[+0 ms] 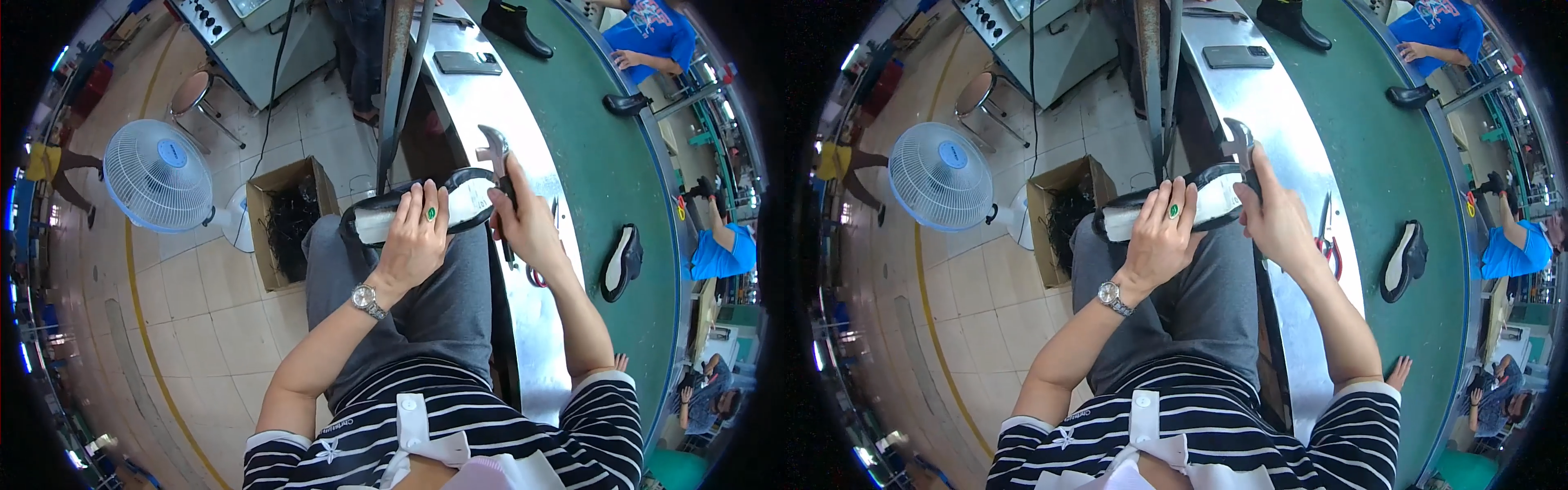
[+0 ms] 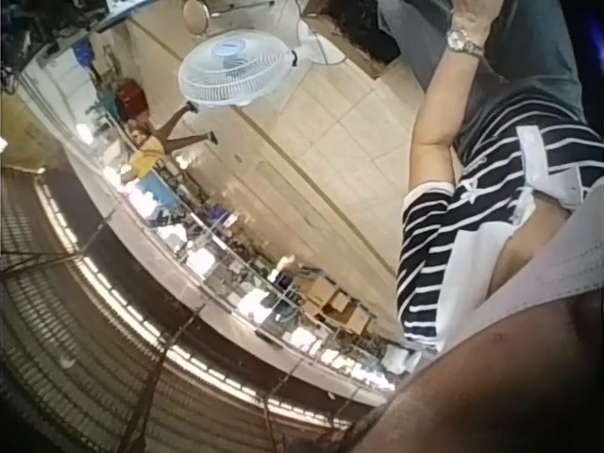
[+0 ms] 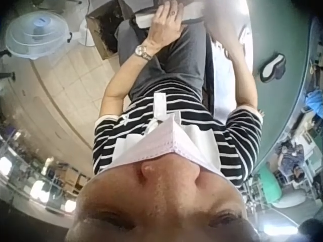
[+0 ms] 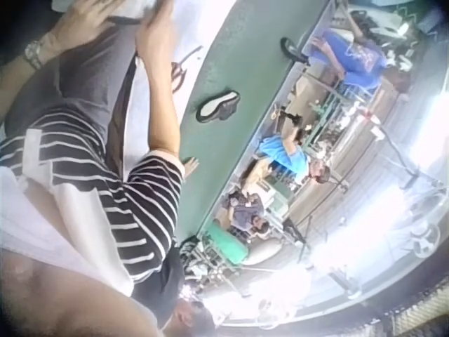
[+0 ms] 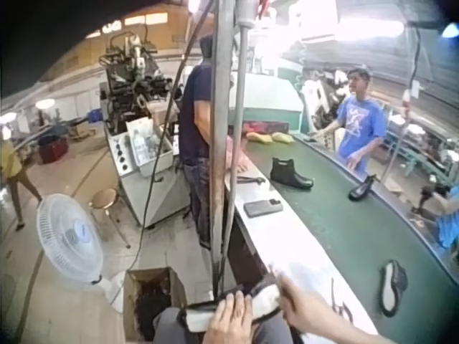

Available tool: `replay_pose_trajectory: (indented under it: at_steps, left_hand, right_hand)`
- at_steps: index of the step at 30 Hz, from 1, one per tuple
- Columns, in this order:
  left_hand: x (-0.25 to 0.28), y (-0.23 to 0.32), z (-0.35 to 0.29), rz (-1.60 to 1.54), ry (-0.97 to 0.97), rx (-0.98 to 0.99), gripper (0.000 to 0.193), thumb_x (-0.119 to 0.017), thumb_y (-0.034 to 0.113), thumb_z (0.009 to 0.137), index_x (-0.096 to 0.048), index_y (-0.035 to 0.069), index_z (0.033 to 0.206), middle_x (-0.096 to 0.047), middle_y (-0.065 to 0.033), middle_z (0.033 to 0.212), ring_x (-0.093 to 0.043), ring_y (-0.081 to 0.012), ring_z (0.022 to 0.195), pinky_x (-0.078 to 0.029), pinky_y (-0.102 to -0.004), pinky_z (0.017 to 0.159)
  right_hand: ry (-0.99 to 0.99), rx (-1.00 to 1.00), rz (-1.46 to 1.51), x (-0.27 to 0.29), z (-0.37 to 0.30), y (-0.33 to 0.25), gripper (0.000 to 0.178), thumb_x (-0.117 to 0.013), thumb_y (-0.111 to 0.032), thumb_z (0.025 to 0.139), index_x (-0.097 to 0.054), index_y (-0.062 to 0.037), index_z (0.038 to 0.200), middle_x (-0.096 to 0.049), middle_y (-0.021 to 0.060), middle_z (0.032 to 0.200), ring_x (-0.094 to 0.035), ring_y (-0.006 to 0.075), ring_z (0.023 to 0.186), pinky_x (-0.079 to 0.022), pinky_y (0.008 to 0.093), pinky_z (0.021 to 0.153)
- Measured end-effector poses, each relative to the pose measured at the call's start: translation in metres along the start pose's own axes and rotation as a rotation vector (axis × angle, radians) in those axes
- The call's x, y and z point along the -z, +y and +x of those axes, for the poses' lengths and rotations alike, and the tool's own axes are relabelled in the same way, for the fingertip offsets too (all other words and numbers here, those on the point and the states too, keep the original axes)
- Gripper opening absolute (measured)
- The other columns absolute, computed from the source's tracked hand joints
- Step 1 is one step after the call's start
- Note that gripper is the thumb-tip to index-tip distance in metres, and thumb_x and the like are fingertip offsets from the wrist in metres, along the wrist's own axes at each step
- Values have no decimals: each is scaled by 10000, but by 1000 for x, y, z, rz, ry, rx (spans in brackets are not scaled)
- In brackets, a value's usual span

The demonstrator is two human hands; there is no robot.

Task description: Manually trim and adjust the upper and sole components of a shoe on a lasting form using pliers and scissors.

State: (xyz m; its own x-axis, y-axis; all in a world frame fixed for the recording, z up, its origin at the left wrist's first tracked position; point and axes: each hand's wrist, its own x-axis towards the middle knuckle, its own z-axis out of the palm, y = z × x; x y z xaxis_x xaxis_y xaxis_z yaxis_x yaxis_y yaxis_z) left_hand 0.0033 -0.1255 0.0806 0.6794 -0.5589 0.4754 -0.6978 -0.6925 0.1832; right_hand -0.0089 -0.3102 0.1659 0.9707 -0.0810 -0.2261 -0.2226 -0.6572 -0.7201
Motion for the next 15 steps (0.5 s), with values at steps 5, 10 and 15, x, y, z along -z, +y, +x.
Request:
replay_pose_trajectory:
  at_steps: [5,10,15]
  left_hand:
    - [-2,-3,1,-21,17,28,726,-749,218,716,-478,-86,1317,-504,-265,1324,-505,-397,1210,-385,-451,1050]
    - [-3,2,1,-34,57,32,739,-755,207,713,-467,-95,1323,-494,-274,1334,-503,-399,1217,-384,-447,1056]
    - [-6,1,-5,-21,24,44,752,-754,227,733,-445,-107,1331,-485,-287,1339,-496,-398,1235,-371,-443,1072]
  right_hand:
    - [-55,148,-375,7,9,-3,586,-573,-176,918,-340,-112,1452,-641,260,725,-631,439,656,-487,508,671]
    - [-2,200,-520,-9,6,5,596,-564,-168,911,-318,-129,1453,-634,246,685,-620,450,632,-485,528,641]
    - [-145,260,-590,1,5,-12,605,-553,-158,916,-286,-112,1457,-621,244,641,-620,448,622,-478,536,638]
